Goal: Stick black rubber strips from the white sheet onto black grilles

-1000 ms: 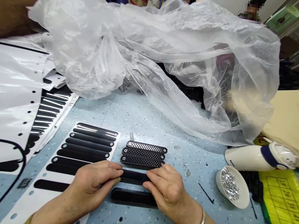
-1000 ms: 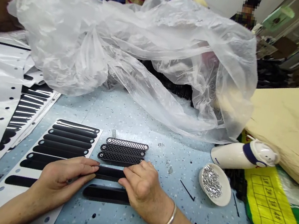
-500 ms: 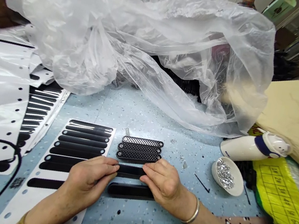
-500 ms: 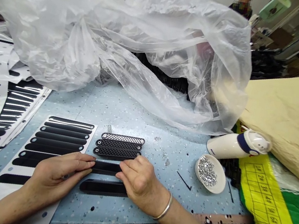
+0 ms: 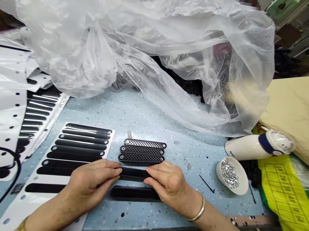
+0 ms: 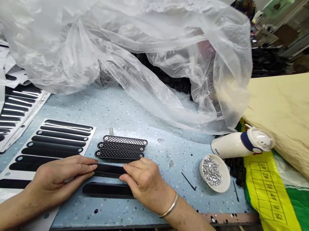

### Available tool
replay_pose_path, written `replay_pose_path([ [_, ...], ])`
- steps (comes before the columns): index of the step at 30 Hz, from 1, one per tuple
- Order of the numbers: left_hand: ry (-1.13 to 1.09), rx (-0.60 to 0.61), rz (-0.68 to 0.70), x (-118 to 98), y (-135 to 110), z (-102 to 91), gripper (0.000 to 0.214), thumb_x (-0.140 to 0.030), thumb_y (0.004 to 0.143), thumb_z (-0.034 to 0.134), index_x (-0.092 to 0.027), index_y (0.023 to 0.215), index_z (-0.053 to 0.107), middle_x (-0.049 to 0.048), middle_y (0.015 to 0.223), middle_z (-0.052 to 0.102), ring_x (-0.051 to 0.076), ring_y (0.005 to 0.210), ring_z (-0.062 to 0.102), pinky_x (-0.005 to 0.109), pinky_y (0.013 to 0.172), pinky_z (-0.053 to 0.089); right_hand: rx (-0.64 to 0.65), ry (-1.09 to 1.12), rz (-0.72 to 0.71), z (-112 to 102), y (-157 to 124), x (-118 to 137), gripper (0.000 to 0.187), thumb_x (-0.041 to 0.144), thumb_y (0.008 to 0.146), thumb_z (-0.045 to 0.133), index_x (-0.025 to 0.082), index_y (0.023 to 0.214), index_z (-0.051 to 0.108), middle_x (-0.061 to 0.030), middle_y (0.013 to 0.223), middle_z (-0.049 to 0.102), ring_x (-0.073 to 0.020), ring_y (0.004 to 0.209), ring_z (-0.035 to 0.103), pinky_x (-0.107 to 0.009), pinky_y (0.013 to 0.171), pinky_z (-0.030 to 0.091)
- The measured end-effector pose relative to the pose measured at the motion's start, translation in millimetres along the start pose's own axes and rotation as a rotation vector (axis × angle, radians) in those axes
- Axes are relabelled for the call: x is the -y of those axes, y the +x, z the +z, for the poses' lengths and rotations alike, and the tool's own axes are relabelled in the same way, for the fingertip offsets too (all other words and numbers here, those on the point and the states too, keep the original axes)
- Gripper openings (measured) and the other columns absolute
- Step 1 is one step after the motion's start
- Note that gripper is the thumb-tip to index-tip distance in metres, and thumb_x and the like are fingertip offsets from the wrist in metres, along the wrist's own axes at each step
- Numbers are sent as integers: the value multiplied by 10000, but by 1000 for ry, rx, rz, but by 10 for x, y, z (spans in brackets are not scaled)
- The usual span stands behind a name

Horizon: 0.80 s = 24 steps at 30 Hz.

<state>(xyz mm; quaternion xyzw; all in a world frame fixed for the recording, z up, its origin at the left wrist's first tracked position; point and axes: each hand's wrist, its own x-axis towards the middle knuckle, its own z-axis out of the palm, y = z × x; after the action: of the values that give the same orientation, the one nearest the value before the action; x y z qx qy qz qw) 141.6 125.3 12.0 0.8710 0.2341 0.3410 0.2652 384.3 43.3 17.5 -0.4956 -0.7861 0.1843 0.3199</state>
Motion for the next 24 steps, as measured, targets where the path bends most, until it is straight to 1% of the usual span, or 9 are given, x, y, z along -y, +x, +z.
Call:
replay_pose_path([
  [3, 23, 8, 9, -9, -9, 0, 162, -100, 869, 577, -163, 919, 717, 64, 882, 757, 158, 787, 728, 259, 720, 611, 5, 19, -2, -35, -35, -13, 215, 205, 924, 612, 97, 1093, 688, -110, 917, 741, -210, 779, 650, -359, 695, 524],
  [5, 43, 11, 14, -16, -3, -4, 164, -107, 875, 568, -168, 911, 716, 60, 882, 758, 155, 788, 729, 253, 717, 609, -9, 34, 23, -89, -93, -35, 216, 205, 911, 628, 111, 1095, 691, -110, 934, 743, -214, 804, 662, -365, 713, 537],
  [8, 62, 25, 26, -20, 15, -13, 178, -113, 889, 540, -168, 902, 709, 57, 874, 749, 149, 774, 724, 240, 692, 604, -67, 28, 129, -195, -232, -68, 198, 226, 855, 694, 147, 1036, 714, -99, 931, 744, -222, 813, 676, -380, 725, 549],
  [12, 132, 29, 62, -13, 21, -32, 164, -135, 897, 530, -162, 912, 690, 71, 884, 722, 162, 768, 704, 258, 656, 590, -215, 42, 316, -280, -407, -59, 220, 226, 767, 761, 166, 976, 729, -71, 823, 726, -201, 731, 668, -352, 664, 558],
  [14, 175, 21, 84, -31, 27, -45, 136, -148, 888, 558, -156, 955, 676, 82, 918, 708, 180, 797, 687, 290, 676, 582, -254, 89, 366, -266, -440, -32, 240, 197, 746, 762, 175, 983, 730, -57, 809, 718, -178, 689, 652, -321, 623, 555],
  [17, 226, -11, 150, -121, 78, -47, 151, -136, 868, 608, -146, 1012, 652, 87, 930, 696, 196, 798, 650, 335, 701, 558, -286, 167, 388, -195, -422, -1, 316, 160, 719, 761, 183, 1032, 720, -59, 865, 721, -167, 703, 648, -299, 611, 560],
  [20, 249, -24, 216, -256, 183, 27, 132, -95, 871, 604, -144, 986, 645, 86, 926, 698, 210, 819, 624, 370, 752, 535, -330, 208, 382, -114, -383, -9, 354, 129, 700, 758, 180, 1047, 715, -65, 895, 722, -160, 691, 639, -297, 613, 563],
  [22, 222, 23, 234, -335, 261, 126, 126, -85, 888, 574, -140, 977, 643, 100, 960, 696, 225, 874, 618, 381, 790, 531, -333, 229, 374, -71, -370, -31, 360, 111, 691, 758, 181, 1042, 718, -66, 904, 725, -156, 683, 636, -298, 620, 563],
  [24, 182, 108, 228, -386, 324, 241, 150, -88, 907, 537, -142, 1001, 640, 113, 998, 690, 231, 910, 619, 379, 801, 538, -331, 247, 365, -39, -372, -53, 365, 97, 692, 756, 184, 1044, 720, -67, 911, 729, -158, 693, 640, -294, 626, 564],
])
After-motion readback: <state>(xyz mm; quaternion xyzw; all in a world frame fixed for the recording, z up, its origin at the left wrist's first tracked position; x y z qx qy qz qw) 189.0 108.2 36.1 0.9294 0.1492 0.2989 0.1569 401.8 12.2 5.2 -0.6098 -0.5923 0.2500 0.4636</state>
